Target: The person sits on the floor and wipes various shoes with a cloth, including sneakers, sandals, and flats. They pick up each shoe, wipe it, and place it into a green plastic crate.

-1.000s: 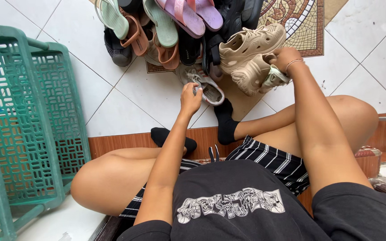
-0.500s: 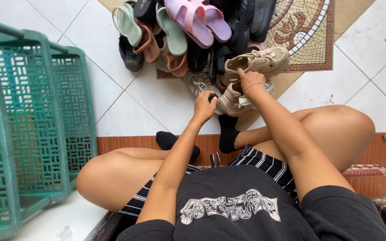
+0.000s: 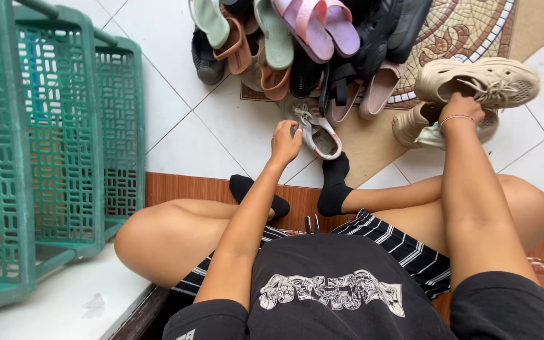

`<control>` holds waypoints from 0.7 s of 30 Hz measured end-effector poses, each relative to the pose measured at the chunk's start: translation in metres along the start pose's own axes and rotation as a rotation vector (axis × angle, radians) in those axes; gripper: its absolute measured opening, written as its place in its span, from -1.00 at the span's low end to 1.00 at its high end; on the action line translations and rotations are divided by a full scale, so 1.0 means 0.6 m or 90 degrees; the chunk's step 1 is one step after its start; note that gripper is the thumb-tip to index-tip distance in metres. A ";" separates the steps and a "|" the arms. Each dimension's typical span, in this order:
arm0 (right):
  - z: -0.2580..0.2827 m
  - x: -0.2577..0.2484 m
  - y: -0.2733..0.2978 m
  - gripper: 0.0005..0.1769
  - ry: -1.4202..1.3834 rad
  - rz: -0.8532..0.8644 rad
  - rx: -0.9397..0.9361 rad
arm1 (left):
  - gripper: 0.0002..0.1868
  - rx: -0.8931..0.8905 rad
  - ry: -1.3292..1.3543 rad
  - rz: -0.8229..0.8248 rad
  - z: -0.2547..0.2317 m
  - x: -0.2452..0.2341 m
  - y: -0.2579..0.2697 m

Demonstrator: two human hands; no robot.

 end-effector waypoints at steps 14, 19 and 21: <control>0.454 -0.140 0.143 -0.16 -0.376 -0.024 -0.453 | -0.39 -0.068 -0.015 -0.174 0.025 -0.072 -0.099; 0.613 -0.164 0.096 0.65 -0.297 0.020 -0.542 | -0.32 -0.106 -0.012 -0.214 0.038 -0.110 -0.145; 0.642 -0.155 0.083 0.66 -0.223 0.072 -0.464 | -0.27 -0.156 0.031 -0.207 0.041 -0.118 -0.160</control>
Point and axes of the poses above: each hand's wrist, its own y-axis away from the middle knuckle, its own x-axis out of the palm, z = x × y, the point moved 2 cm from there along -y, towards the middle knuckle, and after that the axes turned 13 degrees about -y, right-handed, at the moved point
